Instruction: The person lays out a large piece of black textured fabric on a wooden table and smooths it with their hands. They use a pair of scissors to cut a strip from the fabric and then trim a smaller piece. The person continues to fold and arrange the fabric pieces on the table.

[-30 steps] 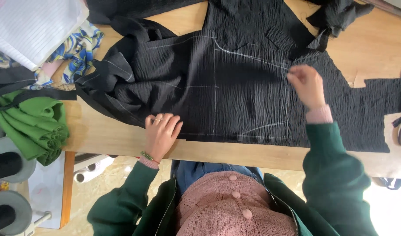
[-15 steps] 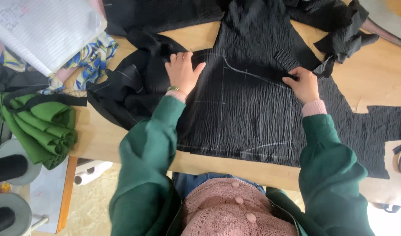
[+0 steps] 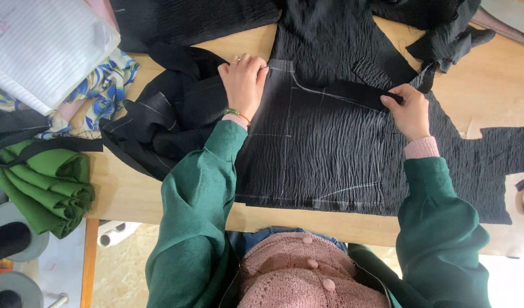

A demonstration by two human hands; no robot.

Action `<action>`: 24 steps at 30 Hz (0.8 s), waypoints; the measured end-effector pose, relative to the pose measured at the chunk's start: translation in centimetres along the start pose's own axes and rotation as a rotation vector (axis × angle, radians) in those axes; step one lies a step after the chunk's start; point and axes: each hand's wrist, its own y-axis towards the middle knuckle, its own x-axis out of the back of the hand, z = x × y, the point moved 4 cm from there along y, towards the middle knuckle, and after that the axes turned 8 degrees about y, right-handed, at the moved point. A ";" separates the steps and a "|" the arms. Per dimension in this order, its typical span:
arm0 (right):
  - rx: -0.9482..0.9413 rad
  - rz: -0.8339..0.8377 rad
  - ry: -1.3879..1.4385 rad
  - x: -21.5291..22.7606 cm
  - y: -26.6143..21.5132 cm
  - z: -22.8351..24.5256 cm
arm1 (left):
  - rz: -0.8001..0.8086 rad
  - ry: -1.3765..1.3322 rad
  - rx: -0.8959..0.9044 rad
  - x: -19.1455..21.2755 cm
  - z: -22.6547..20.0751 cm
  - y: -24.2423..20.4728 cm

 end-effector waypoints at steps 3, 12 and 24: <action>0.018 -0.047 -0.003 0.2 0.3 -0.7 | -0.042 0.000 -0.034 0.0 -0.7 -0.1; 0.133 -0.084 -0.099 0.3 -2.8 1.5 | 0.089 0.146 -0.023 1.6 0.1 -3.2; -0.185 0.050 -0.048 3.6 -23.3 -2.6 | 0.269 -0.095 -0.257 13.6 -1.3 -23.8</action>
